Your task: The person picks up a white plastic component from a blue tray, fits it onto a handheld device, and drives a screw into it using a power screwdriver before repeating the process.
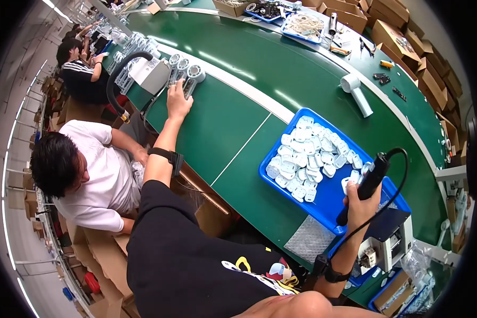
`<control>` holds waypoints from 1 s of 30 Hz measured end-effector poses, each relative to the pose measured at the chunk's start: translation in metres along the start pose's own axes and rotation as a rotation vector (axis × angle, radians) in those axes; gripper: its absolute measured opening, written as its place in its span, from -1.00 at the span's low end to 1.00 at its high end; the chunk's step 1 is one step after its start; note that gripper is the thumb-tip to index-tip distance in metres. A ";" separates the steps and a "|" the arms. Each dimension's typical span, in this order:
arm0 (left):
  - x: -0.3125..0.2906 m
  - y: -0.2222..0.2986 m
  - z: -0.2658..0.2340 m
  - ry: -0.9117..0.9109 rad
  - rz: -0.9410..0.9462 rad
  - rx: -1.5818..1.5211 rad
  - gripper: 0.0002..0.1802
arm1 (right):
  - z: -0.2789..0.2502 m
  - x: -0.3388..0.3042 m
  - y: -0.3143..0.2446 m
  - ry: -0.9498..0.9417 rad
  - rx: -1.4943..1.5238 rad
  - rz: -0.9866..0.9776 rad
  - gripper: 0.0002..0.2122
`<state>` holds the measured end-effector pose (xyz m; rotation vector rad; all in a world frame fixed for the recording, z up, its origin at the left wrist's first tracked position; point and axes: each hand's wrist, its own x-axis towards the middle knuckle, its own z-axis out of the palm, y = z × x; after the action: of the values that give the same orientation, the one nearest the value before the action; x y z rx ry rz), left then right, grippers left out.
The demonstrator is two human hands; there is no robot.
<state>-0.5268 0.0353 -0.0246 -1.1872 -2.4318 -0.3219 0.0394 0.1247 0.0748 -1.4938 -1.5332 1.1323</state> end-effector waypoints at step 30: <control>-0.289 0.402 -0.186 -0.769 0.746 -1.722 -0.68 | -0.116 -0.147 0.033 0.621 0.566 -0.551 -0.59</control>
<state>-0.0006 0.0088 0.0182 -3.0967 -1.4113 -2.2123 0.1710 -0.0098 0.0999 -0.8367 -0.9766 0.6088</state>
